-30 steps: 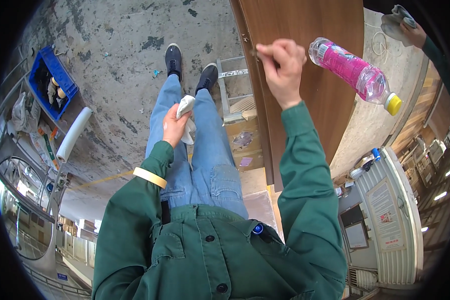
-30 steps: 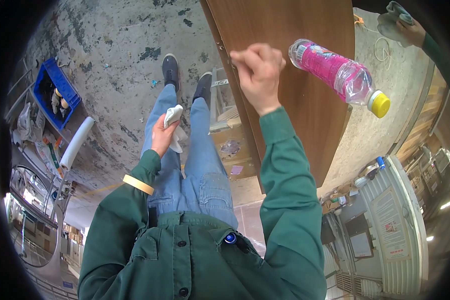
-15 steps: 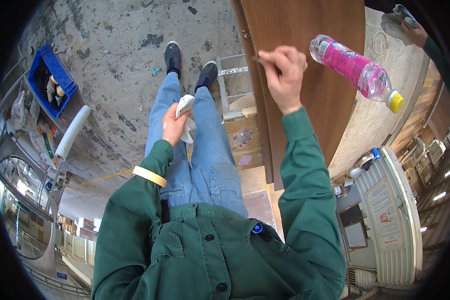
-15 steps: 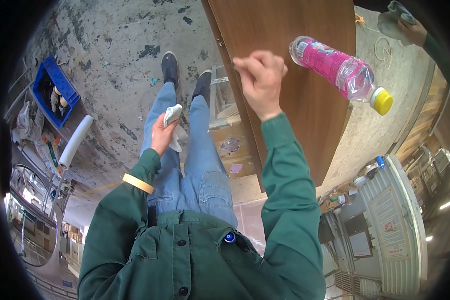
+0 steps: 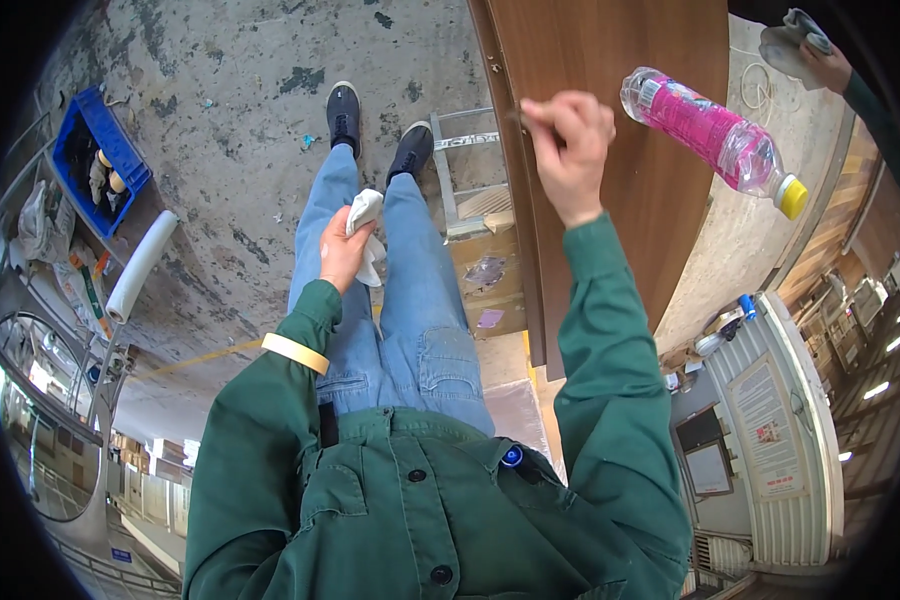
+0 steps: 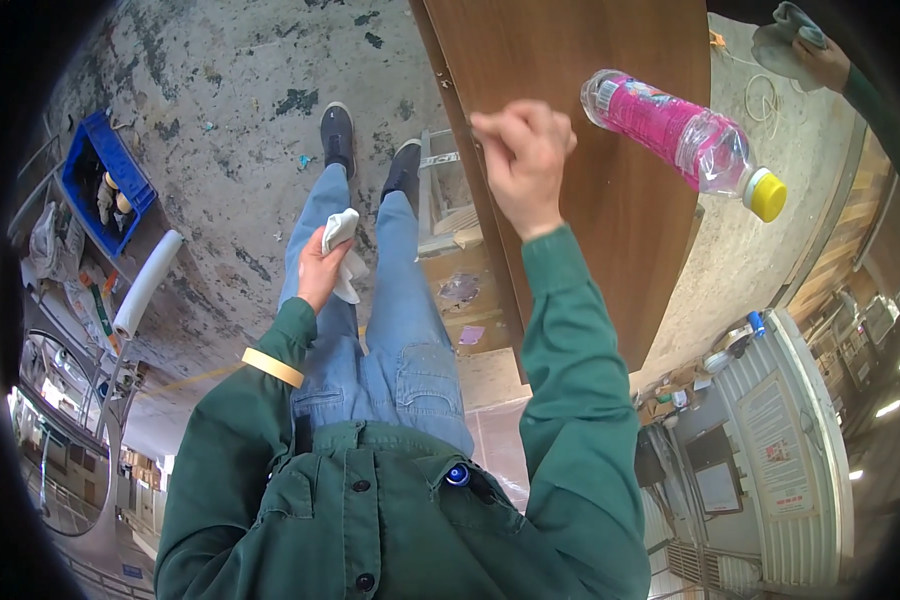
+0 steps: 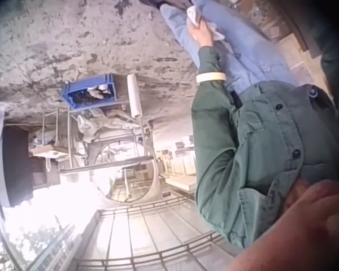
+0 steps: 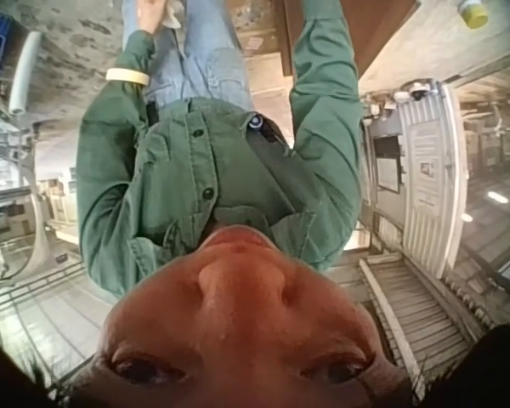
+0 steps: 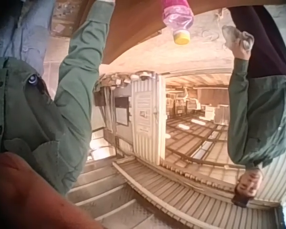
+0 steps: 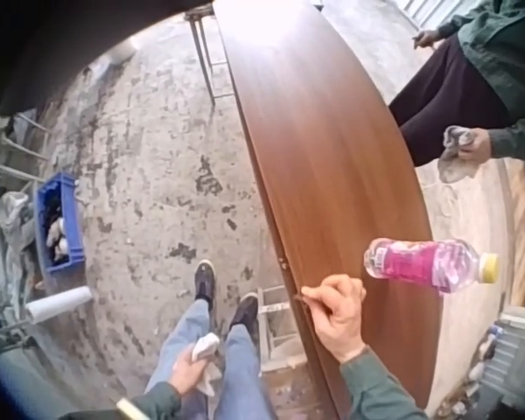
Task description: Clean the surface of a wooden board by scraping off residues and wiping it with cleaning fluid.
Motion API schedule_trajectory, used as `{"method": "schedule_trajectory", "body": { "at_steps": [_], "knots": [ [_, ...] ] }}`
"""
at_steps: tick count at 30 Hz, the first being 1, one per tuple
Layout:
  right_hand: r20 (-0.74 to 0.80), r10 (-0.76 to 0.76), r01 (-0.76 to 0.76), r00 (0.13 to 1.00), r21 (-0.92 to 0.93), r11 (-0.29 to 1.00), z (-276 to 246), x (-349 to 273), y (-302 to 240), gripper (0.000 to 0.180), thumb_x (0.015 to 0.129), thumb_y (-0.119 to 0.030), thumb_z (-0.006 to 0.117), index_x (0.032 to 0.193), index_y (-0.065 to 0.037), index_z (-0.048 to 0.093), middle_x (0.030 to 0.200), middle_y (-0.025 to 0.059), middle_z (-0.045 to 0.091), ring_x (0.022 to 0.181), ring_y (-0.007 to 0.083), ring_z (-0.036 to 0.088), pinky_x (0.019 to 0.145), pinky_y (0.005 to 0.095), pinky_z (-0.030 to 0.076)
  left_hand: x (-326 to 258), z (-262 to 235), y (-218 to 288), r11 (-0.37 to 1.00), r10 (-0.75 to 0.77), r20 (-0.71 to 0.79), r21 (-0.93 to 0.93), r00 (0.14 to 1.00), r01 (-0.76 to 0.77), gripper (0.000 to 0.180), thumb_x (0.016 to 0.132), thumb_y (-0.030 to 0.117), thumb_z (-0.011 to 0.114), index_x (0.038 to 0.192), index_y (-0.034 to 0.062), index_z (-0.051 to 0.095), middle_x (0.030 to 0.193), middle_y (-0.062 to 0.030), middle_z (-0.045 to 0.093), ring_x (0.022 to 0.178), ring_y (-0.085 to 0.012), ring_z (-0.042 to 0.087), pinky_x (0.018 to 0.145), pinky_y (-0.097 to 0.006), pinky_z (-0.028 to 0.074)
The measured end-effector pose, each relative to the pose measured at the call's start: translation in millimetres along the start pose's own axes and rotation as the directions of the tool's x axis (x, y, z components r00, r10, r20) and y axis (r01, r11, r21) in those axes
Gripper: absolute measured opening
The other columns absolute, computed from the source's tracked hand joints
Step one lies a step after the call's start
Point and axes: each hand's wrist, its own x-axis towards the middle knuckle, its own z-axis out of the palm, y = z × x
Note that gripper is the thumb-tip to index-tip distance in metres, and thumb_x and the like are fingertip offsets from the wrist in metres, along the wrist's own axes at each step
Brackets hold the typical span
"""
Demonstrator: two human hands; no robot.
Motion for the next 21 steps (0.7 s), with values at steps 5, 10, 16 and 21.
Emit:
{"method": "schedule_trajectory", "body": {
  "at_steps": [5,10,16,21],
  "knots": [
    [0.027,0.029,-0.029,0.999,-0.003,1.0,-6,-6,2,0.016,0.075,-0.01,0.075,0.086,-0.021,0.074,0.087,-0.0031,0.057,0.087,0.0185,0.05,0.081,0.0349,0.034,-2,-1,-5,0.999,0.014,0.001,0.051,1.0,-0.014,0.016,0.085,0.011,0.068,0.1,0.005,0.064,0.09,-0.0045,0.063,0.083,-0.0133,0.059,0.076,-0.028,0.047],
    [-0.069,-0.04,0.039,0.997,-0.026,0.999,14,52,4,0.011,0.077,-0.015,0.073,0.084,-0.022,0.072,0.087,-0.0058,0.058,0.089,0.0202,0.051,0.081,0.0353,0.034,-2,6,-6,1.0,-0.016,0.023,-0.014,1.0,0.017,0.016,0.085,0.01,0.068,0.1,0.0047,0.064,0.089,-0.0031,0.064,0.083,-0.0119,0.059,0.076,-0.027,0.047],
    [0.035,0.011,-0.011,0.999,0.003,1.0,-8,-18,-4,0.016,0.073,-0.011,0.077,0.084,-0.021,0.074,0.086,-0.0033,0.057,0.088,0.0186,0.05,0.081,0.0342,0.034,-4,-3,-7,1.0,-0.004,-0.009,-0.03,1.0,0.004,0.016,0.086,0.01,0.068,0.1,0.0049,0.064,0.088,-0.0016,0.064,0.082,-0.0103,0.058,0.075,-0.027,0.047],
    [0.018,0.016,-0.016,1.0,-0.014,1.0,-7,-7,2,0.013,0.075,-0.012,0.075,0.083,-0.021,0.073,0.086,-0.0037,0.058,0.088,0.0189,0.051,0.08,0.0342,0.034,-2,-2,5,0.999,-0.024,-0.005,-0.021,1.0,0.024,0.02,0.086,0.01,0.068,0.105,0.0056,0.064,0.091,-0.0008,0.066,0.083,-0.0088,0.059,0.074,-0.026,0.048]
  ]
}}
